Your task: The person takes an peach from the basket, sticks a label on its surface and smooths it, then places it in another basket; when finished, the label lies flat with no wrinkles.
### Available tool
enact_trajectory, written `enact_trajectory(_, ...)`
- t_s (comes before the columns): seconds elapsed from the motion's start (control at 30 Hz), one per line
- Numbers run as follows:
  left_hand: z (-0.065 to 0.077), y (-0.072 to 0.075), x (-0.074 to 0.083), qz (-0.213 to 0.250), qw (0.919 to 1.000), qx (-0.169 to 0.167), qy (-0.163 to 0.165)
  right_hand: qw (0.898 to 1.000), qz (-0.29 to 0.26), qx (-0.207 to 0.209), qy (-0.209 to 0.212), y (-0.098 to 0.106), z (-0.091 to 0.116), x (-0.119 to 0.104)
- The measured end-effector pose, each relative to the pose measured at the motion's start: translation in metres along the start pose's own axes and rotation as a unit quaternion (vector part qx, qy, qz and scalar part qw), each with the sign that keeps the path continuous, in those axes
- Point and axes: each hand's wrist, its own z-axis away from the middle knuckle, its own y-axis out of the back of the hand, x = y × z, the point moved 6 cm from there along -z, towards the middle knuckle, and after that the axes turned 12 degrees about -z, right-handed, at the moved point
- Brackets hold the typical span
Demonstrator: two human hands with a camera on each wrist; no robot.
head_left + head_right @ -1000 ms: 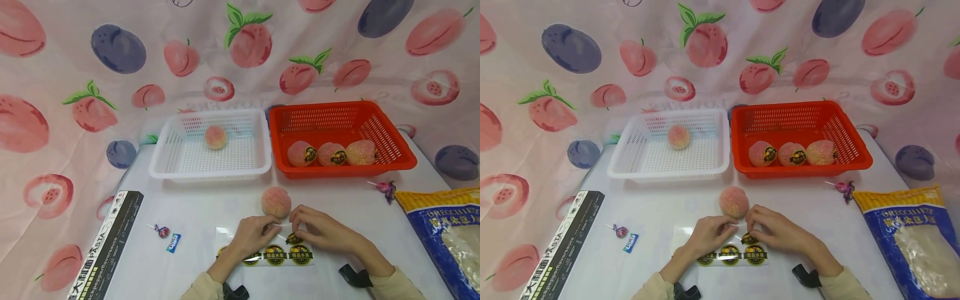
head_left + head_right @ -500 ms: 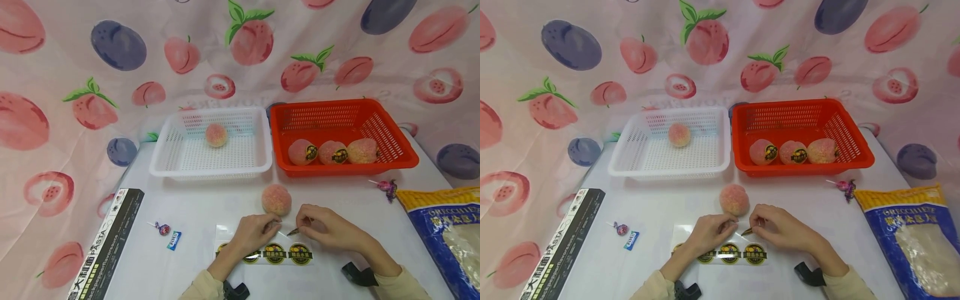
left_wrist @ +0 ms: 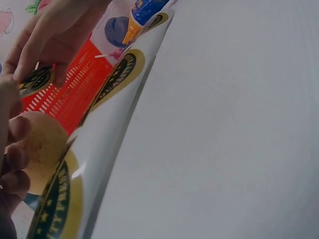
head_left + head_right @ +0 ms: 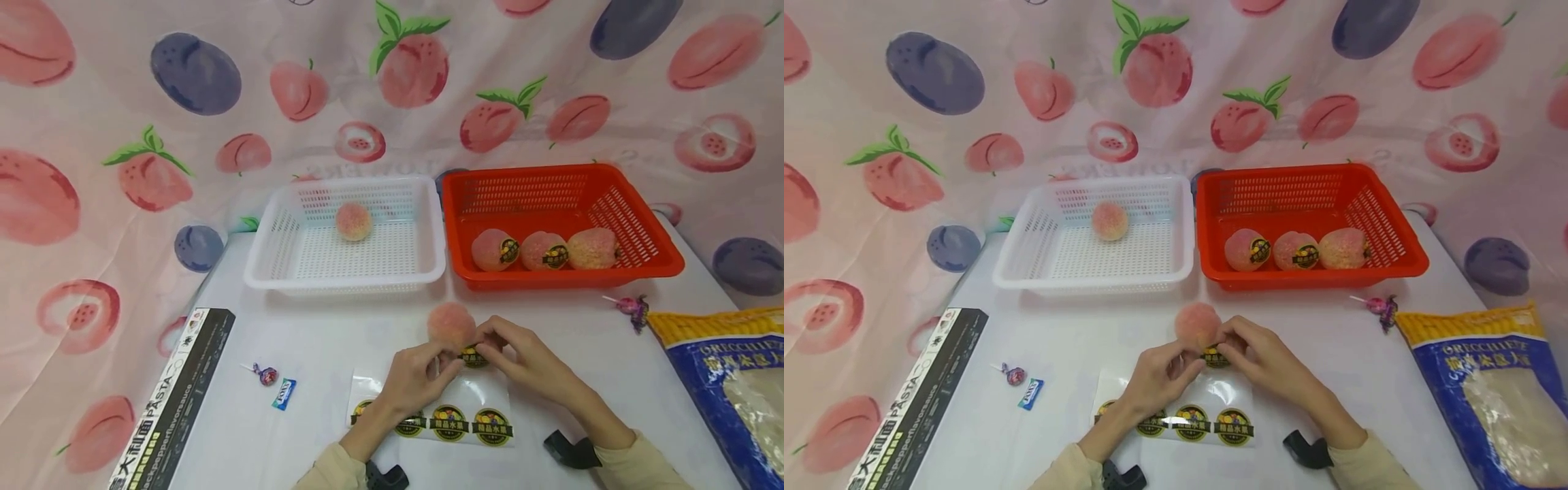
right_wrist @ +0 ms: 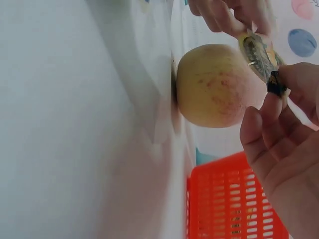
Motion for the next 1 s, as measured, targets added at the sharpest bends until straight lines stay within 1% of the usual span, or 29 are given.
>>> enact_trajectory(0.03, -0.001, 0.0, -0.002, 0.01, 0.9998, 0.005, 0.015, 1.0, 0.001, 0.004, -0.007, 0.0, -0.002, 0.0)
enact_trajectory(0.1, -0.003, 0.0, -0.007, 0.047, 0.9972, 0.007, 0.058, 1.0, 0.002, 0.018, -0.021, -0.001, -0.006, 0.001)
enact_trajectory(0.17, -0.003, 0.0, -0.013, 0.089, 0.9903, 0.009, 0.106, 0.998, 0.002, 0.039, -0.038, -0.002, -0.011, 0.003)
enact_trajectory(0.23, -0.002, -0.001, -0.018, 0.117, 0.9825, 0.007, 0.145, 0.997, 0.009, 0.057, -0.059, -0.004, -0.016, 0.007)
enact_trajectory(0.27, -0.002, -0.002, -0.02, 0.127, 0.979, 0.006, 0.159, 0.995, 0.014, 0.064, -0.072, -0.004, -0.017, 0.009)
enact_trajectory(0.3, -0.001, -0.002, -0.022, 0.128, 0.9776, 0.007, 0.167, 0.994, 0.016, 0.07, -0.086, -0.005, -0.019, 0.012)
enact_trajectory(0.37, -0.001, -0.002, -0.024, 0.114, 0.9778, 0.012, 0.175, 0.991, 0.024, 0.073, -0.109, -0.006, -0.021, 0.015)
enact_trajectory(0.43, -0.003, -0.001, -0.025, 0.095, 0.9791, 0.018, 0.179, 0.989, 0.028, 0.076, -0.127, -0.005, -0.022, 0.017)
enact_trajectory(0.57, -0.006, 0.001, -0.028, 0.053, 0.9807, 0.027, 0.186, 0.987, 0.035, 0.072, -0.139, -0.002, -0.026, 0.017)
enact_trajectory(0.63, -0.007, 0.002, -0.029, 0.032, 0.9816, 0.029, 0.186, 0.987, 0.039, 0.068, -0.143, -0.002, -0.026, 0.018)
enact_trajectory(0.7, -0.009, 0.002, -0.03, 0.017, 0.9834, 0.033, 0.178, 0.986, 0.041, 0.063, -0.149, -0.001, -0.026, 0.021)
enact_trajectory(0.77, -0.012, 0.005, -0.028, -0.006, 0.9874, 0.041, 0.153, 0.985, 0.041, 0.057, -0.156, -0.001, -0.025, 0.023)
enact_trajectory(0.87, -0.019, 0.006, -0.023, -0.015, 0.9934, 0.047, 0.104, 0.985, 0.037, 0.051, -0.16, -0.002, -0.024, 0.023)
enact_trajectory(0.93, -0.022, 0.006, -0.02, -0.021, 0.9957, 0.05, 0.075, 0.987, 0.04, 0.046, -0.149, -0.002, -0.024, 0.022)
enact_trajectory(1.0, -0.023, 0.005, -0.019, -0.013, 0.9969, 0.046, 0.063, 0.989, 0.042, 0.04, -0.133, -0.003, -0.024, 0.021)
